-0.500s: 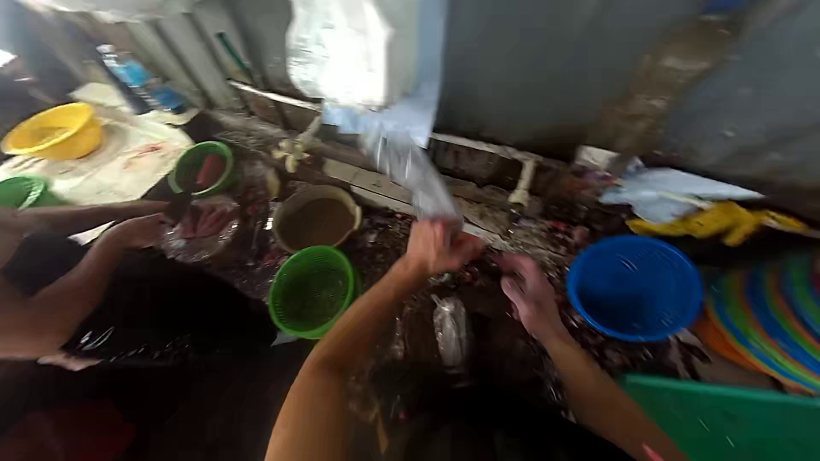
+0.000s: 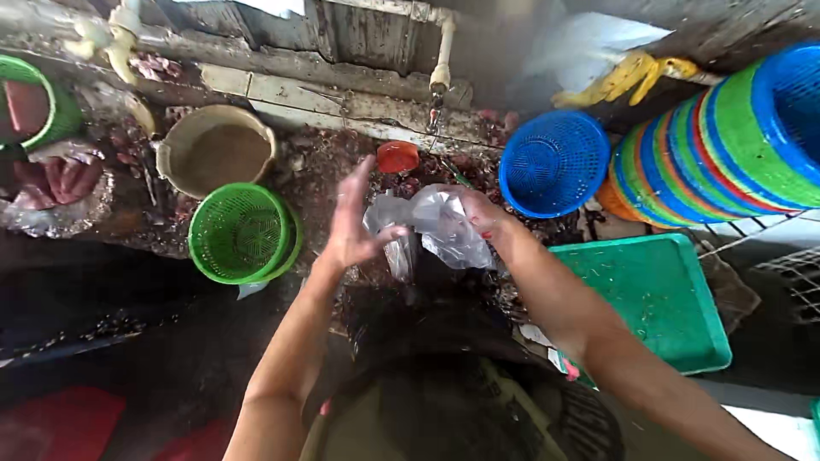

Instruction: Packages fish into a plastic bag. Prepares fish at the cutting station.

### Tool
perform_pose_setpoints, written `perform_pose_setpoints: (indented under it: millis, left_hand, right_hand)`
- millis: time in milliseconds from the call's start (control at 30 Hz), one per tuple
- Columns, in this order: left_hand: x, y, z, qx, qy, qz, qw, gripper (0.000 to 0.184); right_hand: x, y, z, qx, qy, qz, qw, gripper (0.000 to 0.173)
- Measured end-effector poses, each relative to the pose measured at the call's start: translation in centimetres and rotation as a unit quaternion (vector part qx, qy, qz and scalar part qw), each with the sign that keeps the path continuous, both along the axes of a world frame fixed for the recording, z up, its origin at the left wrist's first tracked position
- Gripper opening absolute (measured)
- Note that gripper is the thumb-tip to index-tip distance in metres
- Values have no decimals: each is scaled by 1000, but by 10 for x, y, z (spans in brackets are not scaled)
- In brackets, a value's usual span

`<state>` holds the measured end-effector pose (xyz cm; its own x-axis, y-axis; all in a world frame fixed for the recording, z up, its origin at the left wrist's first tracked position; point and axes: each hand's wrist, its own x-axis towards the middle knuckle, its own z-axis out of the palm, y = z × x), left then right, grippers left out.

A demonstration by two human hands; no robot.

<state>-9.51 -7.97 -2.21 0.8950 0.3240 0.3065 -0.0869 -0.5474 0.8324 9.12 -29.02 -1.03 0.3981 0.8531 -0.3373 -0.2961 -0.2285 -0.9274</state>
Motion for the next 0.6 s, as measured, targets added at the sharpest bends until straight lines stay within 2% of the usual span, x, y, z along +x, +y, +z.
perform_pose_setpoints:
  millis: [33,100,133,200,267,333,367,433,467,533,567,600]
  left_hand:
    - [7,-10,2,-41,0,-29,999,92]
    - [17,-28,-6,-96,5,-15,995,31]
    - [18,-35,-12,-142,27,10,990,16]
    - [17,-46,-33,-243,59,102,963,19]
    - [23,-48,-55,-311,60,184,930,24]
    - [27,-64,-67,-432,41,163,886,21]
    - [27,-78,-68,-501,27,136,855,23]
    - [25,-89,-65,-592,-12,113,798,32]
    - [18,-87,-60,-629,-34,115,768,37]
    - [-4,-73,-54,-695,-109,105,703,48]
    - [-17,-65,-49,-711,-138,116,680,53]
    - [-30,-58,-45,-703,-144,137,682,56]
  right_hand:
    - [2,0,-1,-13,8,10,1000,37]
    - [18,6,-14,-41,-63,1,997,41]
    - [30,5,-25,-62,-127,-36,989,44]
    - [41,-10,-45,-93,-291,-152,940,43]
    - [27,-13,-40,-60,-406,-168,896,48]
    - [-10,-8,-41,-31,-442,-75,893,49]
    - [-25,-6,-49,-23,-456,-45,889,43]
    - [-35,-1,-68,13,-512,-82,855,24]
    - [-33,-3,-74,14,-537,-117,835,25]
    - [-25,-11,-82,-13,-561,-151,814,30]
    - [-21,-17,-87,-45,-560,-135,816,31]
    - [-19,-25,-90,-105,-536,-83,834,34]
